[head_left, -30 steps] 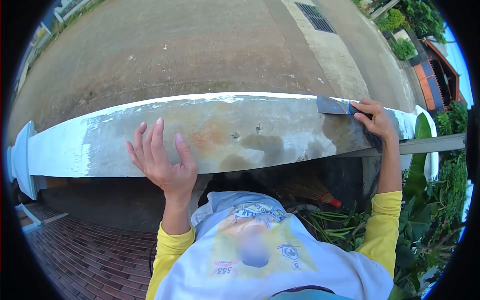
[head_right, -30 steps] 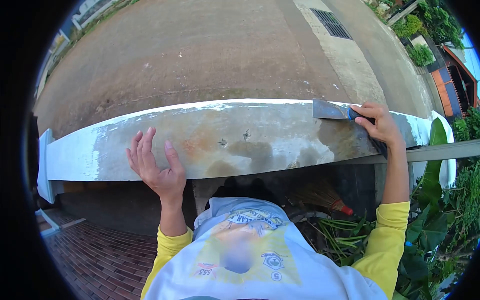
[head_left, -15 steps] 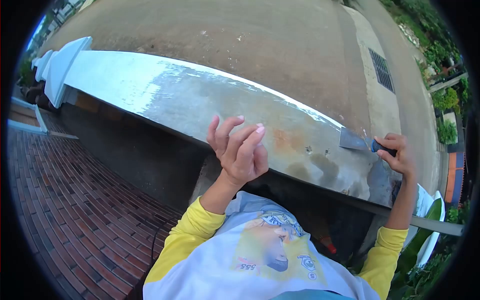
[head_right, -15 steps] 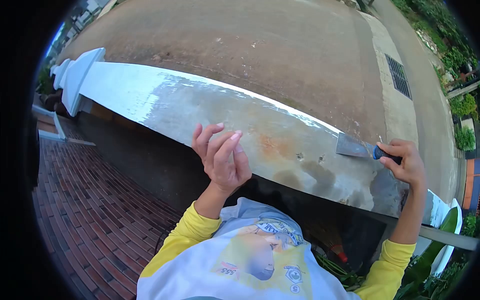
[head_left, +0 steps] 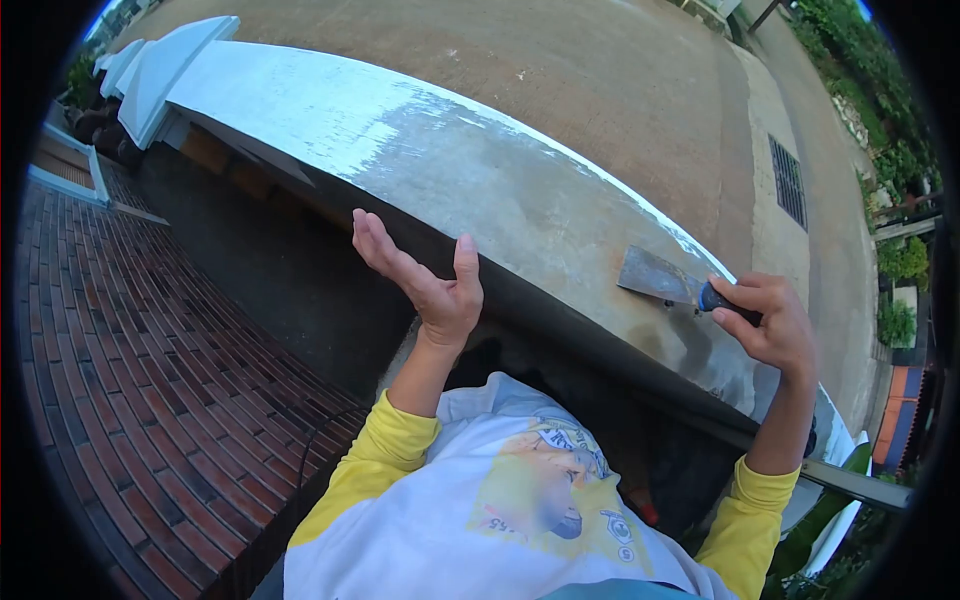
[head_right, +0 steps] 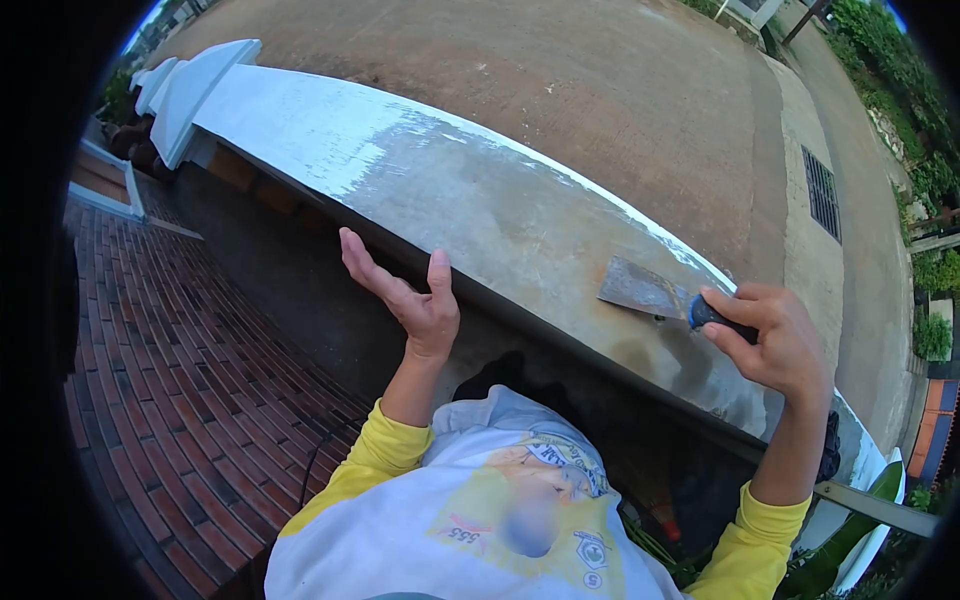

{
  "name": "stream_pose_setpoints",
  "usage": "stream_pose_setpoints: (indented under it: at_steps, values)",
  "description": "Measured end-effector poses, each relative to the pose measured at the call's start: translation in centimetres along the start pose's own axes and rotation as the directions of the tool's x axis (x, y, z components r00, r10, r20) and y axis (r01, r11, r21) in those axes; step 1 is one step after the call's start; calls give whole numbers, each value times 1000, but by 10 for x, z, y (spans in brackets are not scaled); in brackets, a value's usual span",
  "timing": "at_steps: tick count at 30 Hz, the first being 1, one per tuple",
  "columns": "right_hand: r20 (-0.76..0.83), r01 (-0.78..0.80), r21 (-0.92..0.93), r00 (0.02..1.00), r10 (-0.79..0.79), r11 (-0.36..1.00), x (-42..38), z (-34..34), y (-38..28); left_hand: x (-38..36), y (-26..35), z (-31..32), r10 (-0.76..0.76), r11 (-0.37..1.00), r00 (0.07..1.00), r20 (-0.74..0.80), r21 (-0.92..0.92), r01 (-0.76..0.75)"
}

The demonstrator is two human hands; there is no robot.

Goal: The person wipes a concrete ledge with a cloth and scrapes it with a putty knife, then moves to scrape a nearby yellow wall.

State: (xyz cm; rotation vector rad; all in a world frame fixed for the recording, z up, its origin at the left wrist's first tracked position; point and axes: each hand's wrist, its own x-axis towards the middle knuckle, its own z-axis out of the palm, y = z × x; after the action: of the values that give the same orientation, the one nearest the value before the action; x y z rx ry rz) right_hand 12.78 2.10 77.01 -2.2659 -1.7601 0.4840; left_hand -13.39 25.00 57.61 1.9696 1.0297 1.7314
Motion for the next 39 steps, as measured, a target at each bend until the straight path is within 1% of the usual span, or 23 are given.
stream_pose_setpoints:
  at_steps: [1,3,4,5,7,8,9,11,12,14,15,16,18,20,23,25,27,29,32,34,36,39]
  values:
    - [53,-75,13,996,75,997,-21,-14,19,-4,-8,0,-19,1000,998,62,-21,21]
    - [19,-142,88,990,141,986,-38,-21,35,-11,-16,2,-43,996,981,188,-69,57]
    - [-5,-175,129,984,177,976,-40,-21,34,-12,-19,3,-46,996,979,200,-64,60]
    - [6,-148,54,989,148,987,-34,-14,34,-13,-20,2,-45,996,976,212,-60,59]
    - [-56,-1,17,998,2,1000,16,22,-21,-13,-21,1,-49,996,972,232,-65,66]
    - [-120,93,1,989,-92,996,41,46,-44,-13,-20,2,-58,994,971,233,-74,77]
    - [-167,127,-43,977,-132,991,64,67,-71,-13,-19,0,-70,993,971,230,-80,90]
    - [-251,150,-78,954,-165,986,105,100,-105,-12,-17,-2,-88,991,967,241,-78,110]
    - [-236,153,-84,957,-169,985,106,98,-105,-10,-17,-3,-96,990,965,244,-76,117]
    - [-205,155,-87,964,-170,984,107,89,-111,-5,-17,-10,-69,997,965,254,-28,78]
    - [-140,164,-73,975,-173,984,96,73,-103,-3,-18,-11,-61,998,967,248,-6,64]
    - [-68,177,-63,981,-181,982,76,49,-86,-4,-19,-11,-72,996,959,276,-37,85]
    - [6,11,-66,1000,-11,998,40,7,-50,-4,-22,-10,-91,989,943,320,-86,124]
    - [-41,-151,-83,988,148,985,24,-12,-14,-2,-23,-12,-102,988,932,349,-73,136]
    - [-87,-39,-86,996,31,996,59,9,-11,-3,-22,-10,-87,989,925,370,-80,125]
    - [-135,124,-104,981,-138,987,107,42,-55,-3,-21,-11,-96,989,924,369,-70,131]
    - [-198,229,-68,951,-238,971,160,83,-83,-2,-19,-12,-106,988,924,367,-65,140]
    - [-193,207,-80,956,-219,975,203,97,-104,0,-17,-11,-129,984,926,356,-68,163]
    - [-74,188,-100,978,-196,977,198,73,-111,1,-15,-13,-188,974,908,374,-52,223]
    - [-29,130,-85,991,-133,988,166,39,-104,1,-17,-11,-163,978,912,376,-61,200]
    - [-23,56,-161,998,-60,985,143,13,-81,-2,-19,-12,-157,979,910,384,-59,194]
    - [-132,77,-57,988,-84,995,145,25,-47,1,-18,-12,-144,981,908,393,-66,184]
